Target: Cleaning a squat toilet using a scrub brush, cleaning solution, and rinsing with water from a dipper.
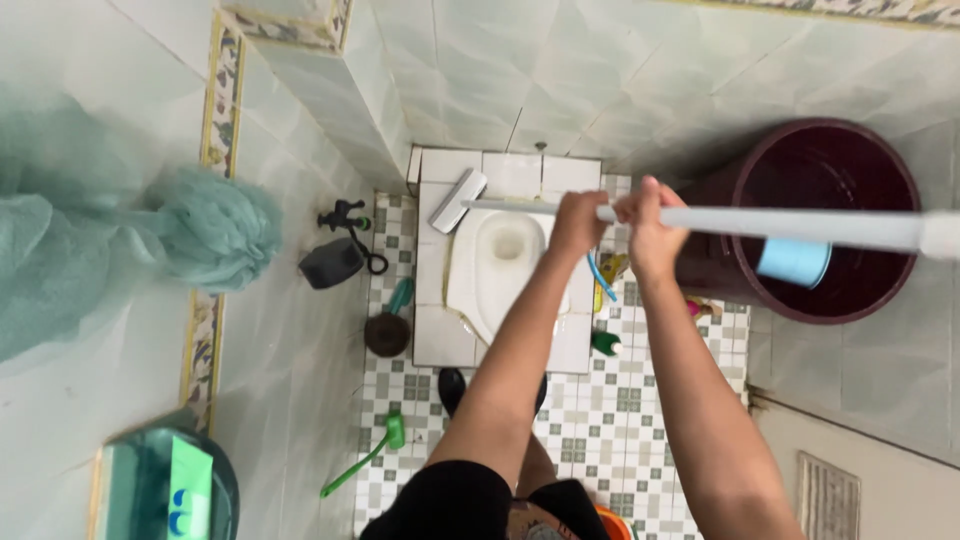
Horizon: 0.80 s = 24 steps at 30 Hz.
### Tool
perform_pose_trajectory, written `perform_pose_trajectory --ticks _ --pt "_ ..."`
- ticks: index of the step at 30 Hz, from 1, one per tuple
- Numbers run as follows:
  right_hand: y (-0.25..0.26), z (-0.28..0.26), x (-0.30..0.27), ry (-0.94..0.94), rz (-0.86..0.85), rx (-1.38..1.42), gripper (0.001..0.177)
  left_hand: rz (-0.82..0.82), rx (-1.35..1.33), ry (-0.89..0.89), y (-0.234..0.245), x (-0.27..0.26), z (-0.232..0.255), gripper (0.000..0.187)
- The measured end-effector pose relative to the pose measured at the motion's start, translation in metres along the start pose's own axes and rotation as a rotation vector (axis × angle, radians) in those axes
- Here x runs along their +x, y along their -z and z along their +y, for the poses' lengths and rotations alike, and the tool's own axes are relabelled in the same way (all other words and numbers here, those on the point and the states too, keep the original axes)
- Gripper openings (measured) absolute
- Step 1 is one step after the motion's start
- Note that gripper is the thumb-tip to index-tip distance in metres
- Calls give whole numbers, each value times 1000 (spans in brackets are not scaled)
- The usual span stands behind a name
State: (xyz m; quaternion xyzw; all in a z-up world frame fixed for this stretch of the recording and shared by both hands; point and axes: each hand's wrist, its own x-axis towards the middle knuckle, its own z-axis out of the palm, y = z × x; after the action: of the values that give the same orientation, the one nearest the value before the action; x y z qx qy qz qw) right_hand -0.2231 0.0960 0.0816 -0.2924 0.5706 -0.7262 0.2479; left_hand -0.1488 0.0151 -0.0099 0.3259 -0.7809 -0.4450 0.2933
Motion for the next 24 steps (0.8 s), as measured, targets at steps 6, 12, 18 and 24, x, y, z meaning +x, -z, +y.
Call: perform_pose_trajectory --ticks 6,12,18,24 --pt "29 9 -24 -9 151 -139 32 42 -18 -173 14 -24 64 28" --pt "-21 -58 -62 143 -201 -110 13 10 -39 -172 41 -33 14 26" --pt "-54 -210 -81 384 -271 257 18 -101 -43 -70 106 -34 35 21" --pt "-60 -149 -91 312 -126 30 45 274 -241 -222 141 -96 160 31"
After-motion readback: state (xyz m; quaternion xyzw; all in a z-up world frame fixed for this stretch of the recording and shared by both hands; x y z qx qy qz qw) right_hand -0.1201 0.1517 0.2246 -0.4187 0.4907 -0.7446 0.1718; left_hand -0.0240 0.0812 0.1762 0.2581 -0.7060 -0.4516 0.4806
